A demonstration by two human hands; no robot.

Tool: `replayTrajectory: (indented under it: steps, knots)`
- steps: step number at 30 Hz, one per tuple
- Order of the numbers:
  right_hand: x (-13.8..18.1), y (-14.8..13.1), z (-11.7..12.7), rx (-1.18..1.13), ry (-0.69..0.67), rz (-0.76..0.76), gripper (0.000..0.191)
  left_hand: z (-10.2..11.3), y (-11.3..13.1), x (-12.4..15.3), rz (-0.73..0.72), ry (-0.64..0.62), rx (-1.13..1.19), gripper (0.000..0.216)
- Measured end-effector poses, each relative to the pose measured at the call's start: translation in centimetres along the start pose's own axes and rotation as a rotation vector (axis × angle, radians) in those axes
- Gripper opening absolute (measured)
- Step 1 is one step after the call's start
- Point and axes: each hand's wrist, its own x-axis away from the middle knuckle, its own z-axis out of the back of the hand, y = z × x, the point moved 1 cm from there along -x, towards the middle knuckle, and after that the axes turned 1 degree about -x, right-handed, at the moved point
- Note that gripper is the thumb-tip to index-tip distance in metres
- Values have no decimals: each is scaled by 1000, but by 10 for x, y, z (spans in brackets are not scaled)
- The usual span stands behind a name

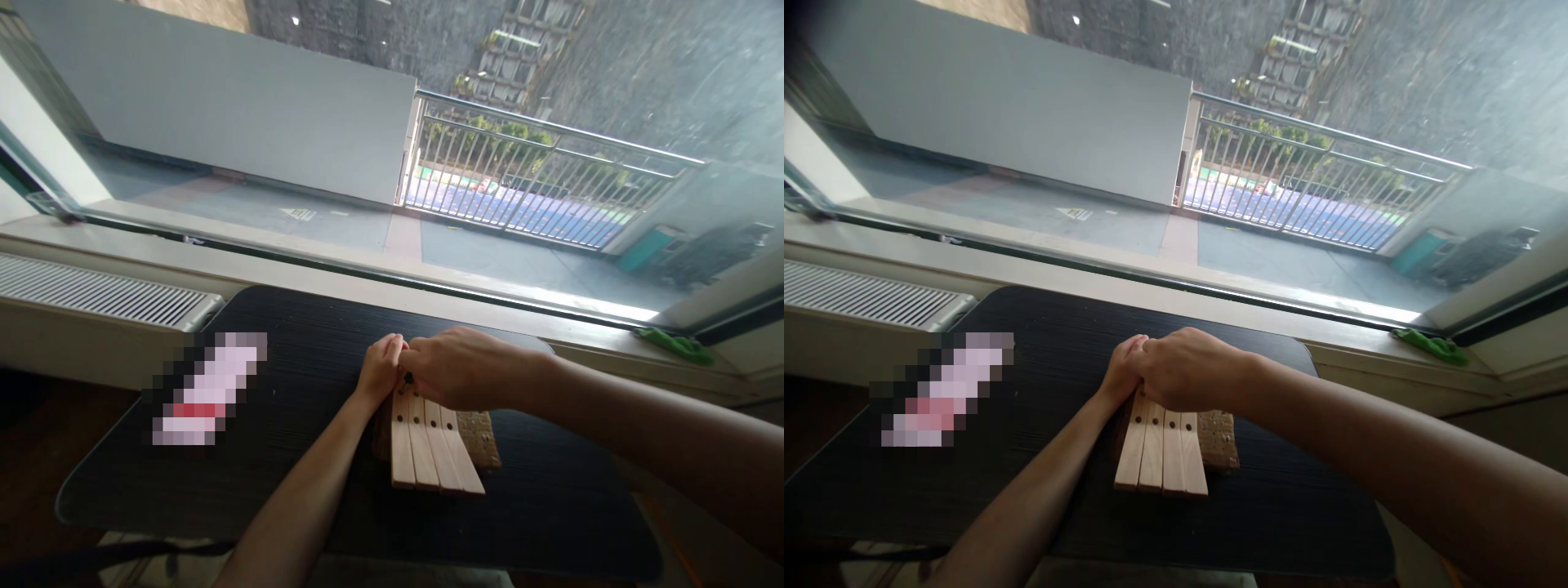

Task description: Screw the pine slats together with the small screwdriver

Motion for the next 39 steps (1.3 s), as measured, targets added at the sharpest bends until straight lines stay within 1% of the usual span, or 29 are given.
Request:
replayTrajectory:
  steps: [3,8,14,17,23,31,35,39]
  knots:
    - [-1,1,6,-53,-38,-4,21,0,0,0,-8,6,-14,32]
    - [-4,1,7,-138,-11,14,24,1,1,0,7,-11,0,30]
    - [-3,0,7,-191,-55,-28,22,-1,-7,-2,1,7,10,33]
    - [-2,0,7,-178,-58,-47,21,-2,-9,-2,-9,10,25,33]
    - [-1,-1,1,-147,16,-40,23,-1,-6,-1,3,6,16,33]
    - [1,1,-7,-162,56,-31,22,1,2,0,2,-4,-15,33]
    - [1,2,-6,-136,50,-45,23,1,5,1,-3,-13,-33,32]
    - [0,1,-3,-112,16,-79,25,1,1,1,-11,-10,-25,30]
